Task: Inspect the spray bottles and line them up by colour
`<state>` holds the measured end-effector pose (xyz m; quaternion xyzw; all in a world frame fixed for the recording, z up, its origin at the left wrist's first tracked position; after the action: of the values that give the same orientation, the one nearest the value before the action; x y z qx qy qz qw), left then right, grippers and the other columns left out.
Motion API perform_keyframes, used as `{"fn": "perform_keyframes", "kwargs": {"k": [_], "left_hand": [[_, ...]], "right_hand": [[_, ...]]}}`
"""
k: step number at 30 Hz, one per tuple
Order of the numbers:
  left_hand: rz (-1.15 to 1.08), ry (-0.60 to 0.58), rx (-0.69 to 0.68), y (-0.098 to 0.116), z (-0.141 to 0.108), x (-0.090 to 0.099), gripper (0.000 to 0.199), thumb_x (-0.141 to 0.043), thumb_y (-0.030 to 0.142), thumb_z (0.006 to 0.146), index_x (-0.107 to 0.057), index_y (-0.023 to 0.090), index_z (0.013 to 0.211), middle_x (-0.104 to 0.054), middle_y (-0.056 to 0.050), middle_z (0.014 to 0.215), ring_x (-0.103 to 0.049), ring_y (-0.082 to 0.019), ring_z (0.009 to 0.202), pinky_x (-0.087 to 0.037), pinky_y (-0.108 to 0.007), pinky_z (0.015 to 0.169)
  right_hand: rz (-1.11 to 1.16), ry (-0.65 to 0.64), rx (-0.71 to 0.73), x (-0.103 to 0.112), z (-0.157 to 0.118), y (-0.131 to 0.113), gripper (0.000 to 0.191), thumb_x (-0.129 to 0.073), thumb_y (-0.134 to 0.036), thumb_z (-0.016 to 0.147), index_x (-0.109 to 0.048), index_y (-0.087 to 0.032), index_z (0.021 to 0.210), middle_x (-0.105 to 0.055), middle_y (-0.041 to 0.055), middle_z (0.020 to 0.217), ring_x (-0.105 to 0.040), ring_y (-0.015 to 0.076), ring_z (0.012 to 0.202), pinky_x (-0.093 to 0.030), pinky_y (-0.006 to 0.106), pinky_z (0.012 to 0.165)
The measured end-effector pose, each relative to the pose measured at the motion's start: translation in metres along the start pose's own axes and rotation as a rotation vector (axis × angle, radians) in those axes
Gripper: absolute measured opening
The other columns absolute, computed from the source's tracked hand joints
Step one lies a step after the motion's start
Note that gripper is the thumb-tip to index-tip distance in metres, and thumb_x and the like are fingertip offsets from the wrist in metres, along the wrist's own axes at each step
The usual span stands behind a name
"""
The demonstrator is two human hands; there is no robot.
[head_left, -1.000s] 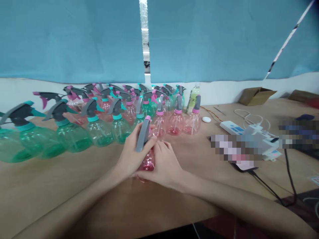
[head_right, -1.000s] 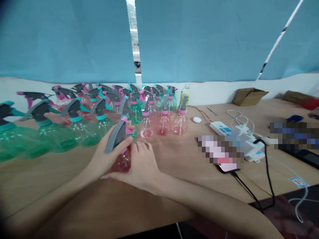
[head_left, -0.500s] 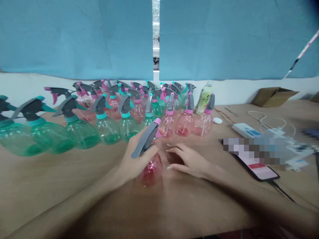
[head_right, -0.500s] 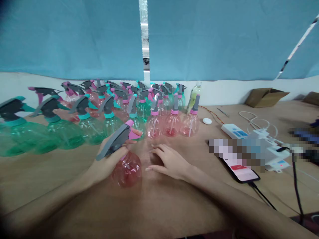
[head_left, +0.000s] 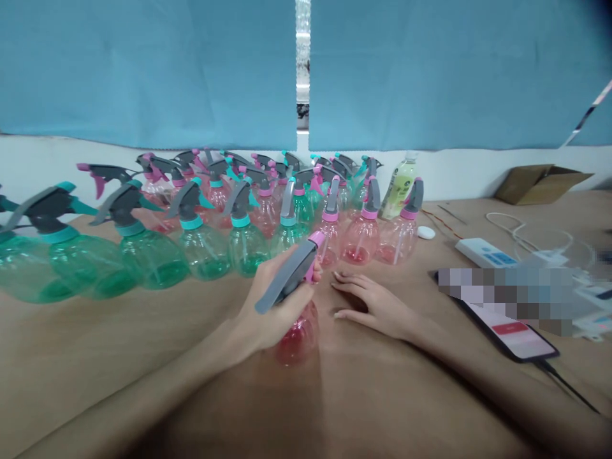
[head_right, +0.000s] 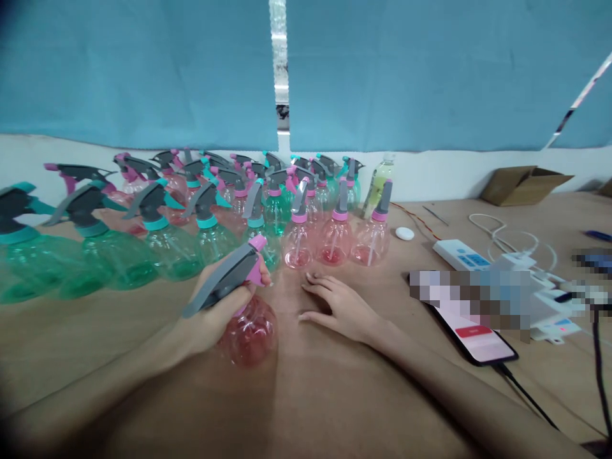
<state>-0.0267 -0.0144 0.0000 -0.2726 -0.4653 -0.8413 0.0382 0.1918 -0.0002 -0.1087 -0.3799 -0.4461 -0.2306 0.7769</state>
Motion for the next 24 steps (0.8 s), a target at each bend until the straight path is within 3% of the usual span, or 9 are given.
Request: {"fn": "perform_keyframes", "kwargs": {"k": [3, 9, 16, 24], "left_hand": [[-0.020, -0.002, -0.003, 0.000, 0.001, 0.001, 0.008, -0.045, 0.016, 0.073, -0.051, 0.020, 0.078, -0.053, 0.001, 0.072, -0.050, -0.014, 0.065, -0.038, -0.027, 0.058], [-0.044, 0.011, 0.004, -0.002, 0.000, 0.000, 0.012, -0.046, 0.014, 0.070, -0.048, 0.022, 0.079, -0.033, 0.006, 0.061, -0.032, -0.010, 0.050, -0.029, -0.024, 0.046], [-0.041, 0.029, 0.085, -0.010, -0.005, -0.002, 0.004, -0.049, 0.017, 0.076, -0.048, 0.021, 0.078, -0.047, 0.004, 0.072, -0.046, -0.012, 0.063, -0.039, -0.025, 0.057], [-0.074, 0.026, 0.083, -0.014, -0.007, -0.002, 0.004, -0.051, 0.018, 0.077, -0.048, 0.020, 0.077, -0.046, 0.005, 0.067, -0.045, -0.011, 0.059, -0.037, -0.024, 0.054]], "right_hand": [[0.004, -0.008, -0.011, 0.001, 0.000, 0.001, 0.059, -0.052, -0.057, 0.085, -0.053, -0.020, 0.130, -0.052, 0.0122, 0.136, -0.045, 0.0271, 0.128, -0.038, 0.048, 0.106], [0.005, -0.006, -0.013, 0.002, 0.000, -0.001, 0.057, -0.053, -0.056, 0.085, -0.054, -0.020, 0.129, -0.054, 0.0113, 0.135, -0.046, 0.0275, 0.128, -0.039, 0.049, 0.105], [-0.018, -0.031, -0.020, 0.003, 0.001, -0.002, 0.060, -0.050, -0.057, 0.086, -0.053, -0.016, 0.130, -0.051, 0.0125, 0.137, -0.045, 0.0268, 0.128, -0.038, 0.047, 0.106], [-0.034, -0.026, -0.013, 0.003, 0.001, -0.003, 0.059, -0.049, -0.058, 0.086, -0.053, -0.019, 0.130, -0.052, 0.0116, 0.136, -0.044, 0.0264, 0.129, -0.037, 0.048, 0.106]]}}
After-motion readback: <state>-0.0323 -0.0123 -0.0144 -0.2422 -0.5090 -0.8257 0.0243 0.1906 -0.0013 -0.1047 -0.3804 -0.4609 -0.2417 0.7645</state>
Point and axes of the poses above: each hand's wrist, its own z-axis towards the middle knuckle, its own x-axis out of the back of the hand, y = z × x, the point moved 1 cm from there along z, towards the middle knuckle
